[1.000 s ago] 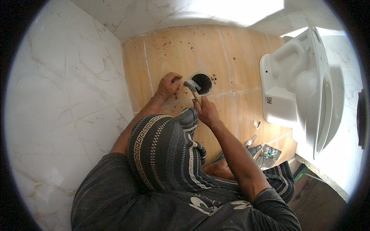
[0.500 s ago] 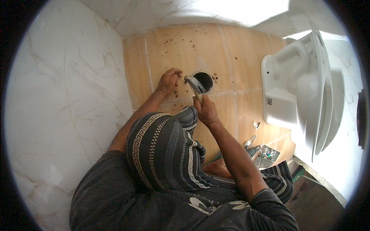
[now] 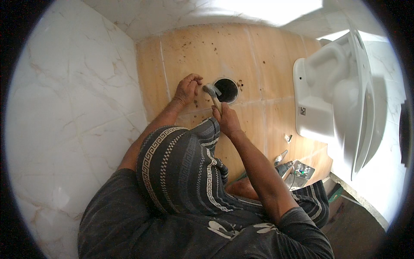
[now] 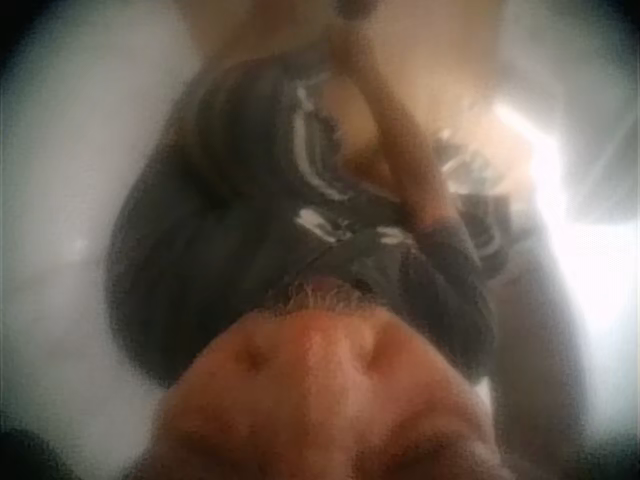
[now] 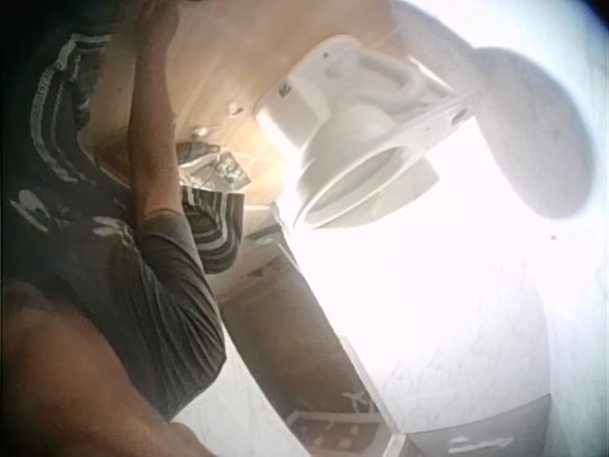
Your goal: The person drills holes in the floor around a toilet flange, inserts plastic anchors, and secures them with a hammer. They then place a foam gasket over the flange in preparation for mounting the toilet.
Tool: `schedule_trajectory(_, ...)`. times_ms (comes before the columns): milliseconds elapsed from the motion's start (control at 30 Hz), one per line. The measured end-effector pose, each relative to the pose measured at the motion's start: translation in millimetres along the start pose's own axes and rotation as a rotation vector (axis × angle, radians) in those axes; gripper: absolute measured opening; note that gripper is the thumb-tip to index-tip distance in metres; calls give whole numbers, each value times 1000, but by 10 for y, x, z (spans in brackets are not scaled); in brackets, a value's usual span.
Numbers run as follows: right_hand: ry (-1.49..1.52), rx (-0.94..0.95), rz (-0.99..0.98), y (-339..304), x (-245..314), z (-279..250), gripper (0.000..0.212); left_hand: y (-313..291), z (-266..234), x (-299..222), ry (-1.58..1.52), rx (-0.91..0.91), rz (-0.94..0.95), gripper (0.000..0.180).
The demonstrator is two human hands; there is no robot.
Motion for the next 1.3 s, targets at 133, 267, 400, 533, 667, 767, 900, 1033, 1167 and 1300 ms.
schedule_trajectory(133,166,-1,41,-64,101,-56,37,-2,-34,72,-20,-3,-19,39)
schedule_trajectory(267,112,3,66,-75,26,-48,38,-4,-13,25,-3,-11,-16,37)
schedule_trajectory(400,103,7,67,-50,-41,-21,38,28,-4,116,-47,-11,-61,37)
schedule_trajectory(533,64,5,36,-49,-66,7,39,13,-4,54,-55,-18,-32,36)
schedule_trajectory(667,23,1,24,-21,-113,47,41,33,-6,95,-74,-17,-60,36)
schedule_trajectory(767,39,2,29,-16,-113,63,41,33,-9,102,-42,-21,-37,36)
schedule_trajectory(900,9,9,32,-44,-92,51,40,27,-9,90,-74,-28,-54,35)
schedule_trajectory(1033,16,-2,15,-13,-64,41,41,30,-3,62,-67,-16,-56,35)
schedule_trajectory(1167,146,-43,126,-47,-1,-31,40,30,-2,30,-4,-16,-75,33)
schedule_trajectory(1300,219,-315,349,-102,-131,-265,41,19,9,-48,136,-43,-91,32)
Point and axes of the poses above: each hand's wrist, its own y-axis towards the middle knuckle, its own z-axis out of the palm, x = y × z, the point moved 3 cm from there along y, towards the middle knuckle, and after that the axes turned 7 degrees about z, right-handed, at the moved point
